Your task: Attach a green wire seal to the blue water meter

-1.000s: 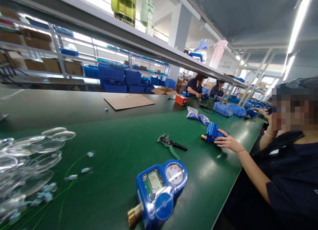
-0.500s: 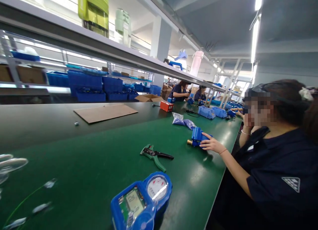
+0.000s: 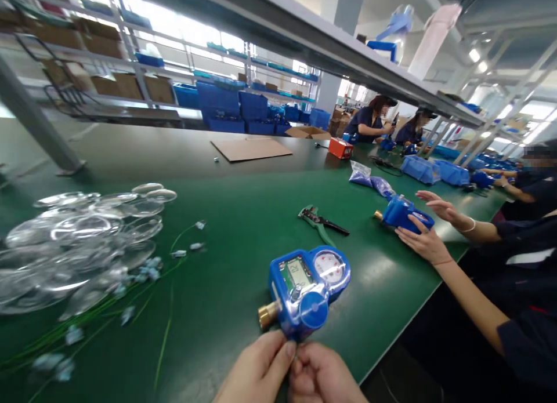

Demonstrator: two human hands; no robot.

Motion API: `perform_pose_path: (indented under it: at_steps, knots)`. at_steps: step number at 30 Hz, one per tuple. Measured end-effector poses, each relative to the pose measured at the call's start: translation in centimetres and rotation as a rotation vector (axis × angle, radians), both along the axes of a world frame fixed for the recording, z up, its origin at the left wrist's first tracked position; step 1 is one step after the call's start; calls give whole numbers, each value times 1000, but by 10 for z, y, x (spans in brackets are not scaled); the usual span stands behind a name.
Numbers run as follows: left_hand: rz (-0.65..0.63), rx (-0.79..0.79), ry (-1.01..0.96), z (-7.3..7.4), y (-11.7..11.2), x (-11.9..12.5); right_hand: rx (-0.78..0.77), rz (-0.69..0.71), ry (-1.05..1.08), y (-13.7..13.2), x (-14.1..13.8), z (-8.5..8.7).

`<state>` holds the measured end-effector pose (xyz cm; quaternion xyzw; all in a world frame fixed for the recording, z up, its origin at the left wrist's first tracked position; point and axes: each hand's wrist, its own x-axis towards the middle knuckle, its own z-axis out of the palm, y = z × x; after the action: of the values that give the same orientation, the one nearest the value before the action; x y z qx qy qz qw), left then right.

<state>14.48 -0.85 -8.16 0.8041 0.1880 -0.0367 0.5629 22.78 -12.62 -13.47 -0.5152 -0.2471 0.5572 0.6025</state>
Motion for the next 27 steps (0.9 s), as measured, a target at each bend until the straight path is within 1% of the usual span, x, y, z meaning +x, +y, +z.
perform_pose_path:
  at_steps: [1, 2, 3, 4, 5, 6, 7, 8, 9, 11, 13, 14, 16, 17, 18, 19, 20, 21, 22, 23, 24, 25, 26, 27]
  knots:
    - [-10, 12, -2, 2, 0, 0, -61, -63, 110, 2, -15, -5]
    - [-26, 8, -7, 3, 0, -1, -119, -140, 137, 0, -24, -9]
    - [-45, -13, -10, 3, 1, -1, -161, -210, 64, -3, -28, -12]
    - [-67, -46, -11, 3, 3, -1, -187, -268, -109, -9, -29, -14]
    - [-91, -86, -10, 3, 5, -1, -196, -312, -347, -16, -28, -15]
    - [-108, -126, -2, 3, 7, -2, -198, -339, -565, -22, -27, -14]
    - [-119, -162, 8, 3, 8, -2, -187, -359, -731, -28, -26, -12]
    - [-123, -191, 21, 3, 10, -2, -155, -359, -842, -33, -24, -9]
    - [-121, -211, 37, 4, 10, -2, -108, -344, -906, -38, -21, -4]
    - [-113, -236, 70, 7, 10, -2, 28, -279, -958, -44, -6, 10]
    - [-98, -246, 80, 8, 7, -2, 130, -245, -977, -52, 24, 30]
    - [-91, -247, 79, 9, 5, -3, 155, -258, -980, -59, 47, 41]
    - [-77, -236, 73, 6, 1, -5, 200, -295, -999, -81, 106, 60]
    - [-66, -224, 72, 4, -1, -6, 224, -327, -1018, -96, 141, 65]
    - [-58, -212, 74, 1, -3, -7, 251, -327, -1102, -112, 177, 66]
    - [-51, -200, 78, -2, -4, -8, 257, -350, -1192, -127, 211, 63]
    - [-45, -185, 82, -6, -5, -9, 265, -418, -1264, -139, 243, 56]
    - [-40, -173, 87, -9, -5, -10, 278, -452, -1310, -147, 270, 47]
    - [-36, -164, 95, -12, -5, -10, 316, -457, -1338, -151, 291, 36]
    - [-33, -156, 104, -15, -4, -11, 349, -477, -1354, -149, 305, 28]
    - [-34, -150, 110, -16, -4, -11, 386, -474, -1364, -143, 312, 24]
    - [-36, -148, 111, -17, -3, -11, 419, -454, -1367, -133, 313, 25]
    - [-34, -148, 107, -16, -2, -11, 443, -414, -1357, -121, 308, 32]
    - [-19, -145, 99, -14, 0, -12, 458, -358, -1323, -109, 299, 44]
